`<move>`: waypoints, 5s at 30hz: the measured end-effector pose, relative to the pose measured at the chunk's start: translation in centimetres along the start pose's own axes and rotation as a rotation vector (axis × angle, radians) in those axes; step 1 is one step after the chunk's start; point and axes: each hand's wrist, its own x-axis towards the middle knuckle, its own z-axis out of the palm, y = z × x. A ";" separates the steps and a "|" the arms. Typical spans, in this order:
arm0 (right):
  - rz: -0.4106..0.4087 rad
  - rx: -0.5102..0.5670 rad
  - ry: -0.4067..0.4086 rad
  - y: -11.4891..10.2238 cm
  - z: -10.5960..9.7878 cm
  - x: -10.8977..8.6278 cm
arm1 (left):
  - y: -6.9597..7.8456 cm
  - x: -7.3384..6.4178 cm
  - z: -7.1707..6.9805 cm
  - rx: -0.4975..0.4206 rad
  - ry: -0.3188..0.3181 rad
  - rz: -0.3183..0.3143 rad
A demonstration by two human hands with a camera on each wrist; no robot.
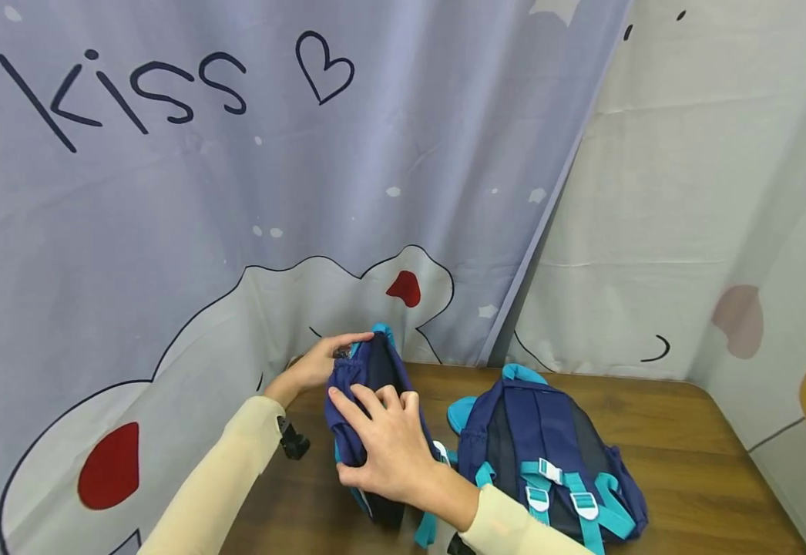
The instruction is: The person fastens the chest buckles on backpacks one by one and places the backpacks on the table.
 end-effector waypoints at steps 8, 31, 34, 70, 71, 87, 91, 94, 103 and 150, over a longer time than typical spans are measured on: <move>-0.015 0.008 0.016 -0.6 0.7 0.2 | 0.2 -1.0 -1.4 -0.268 0.047 -0.317; -0.086 -0.054 -0.045 -2.0 3.3 -0.1 | 0.5 -2.0 -2.9 -0.308 -0.078 -0.351; -0.108 -0.079 -0.056 -2.0 4.1 -0.6 | 0.4 -2.3 -2.7 -0.287 -0.101 -0.350; 0.042 -0.073 -0.418 -1.8 10.8 -3.9 | -5.2 -5.0 2.7 0.089 -0.071 -0.324; 0.043 -0.072 -0.426 -1.8 10.8 -4.0 | -5.4 -5.1 2.8 0.090 -0.060 -0.327; 0.052 -0.080 -0.563 -1.4 11.7 -4.7 | -8.7 -6.7 5.0 0.236 0.011 -0.380; 0.055 -0.053 -0.547 -0.9 11.6 -4.8 | -8.8 -6.9 5.4 0.238 0.040 -0.363; 0.042 -0.028 -0.542 -0.1 11.5 -5.0 | -8.5 -6.6 5.6 0.239 0.053 -0.350; -0.009 0.072 -0.588 2.6 11.0 -4.9 | -7.6 -6.0 6.2 0.316 0.041 -0.322; 0.121 0.078 -0.594 12.3 6.6 -8.7 | -0.1 -4.1 13.5 0.501 -0.087 -0.063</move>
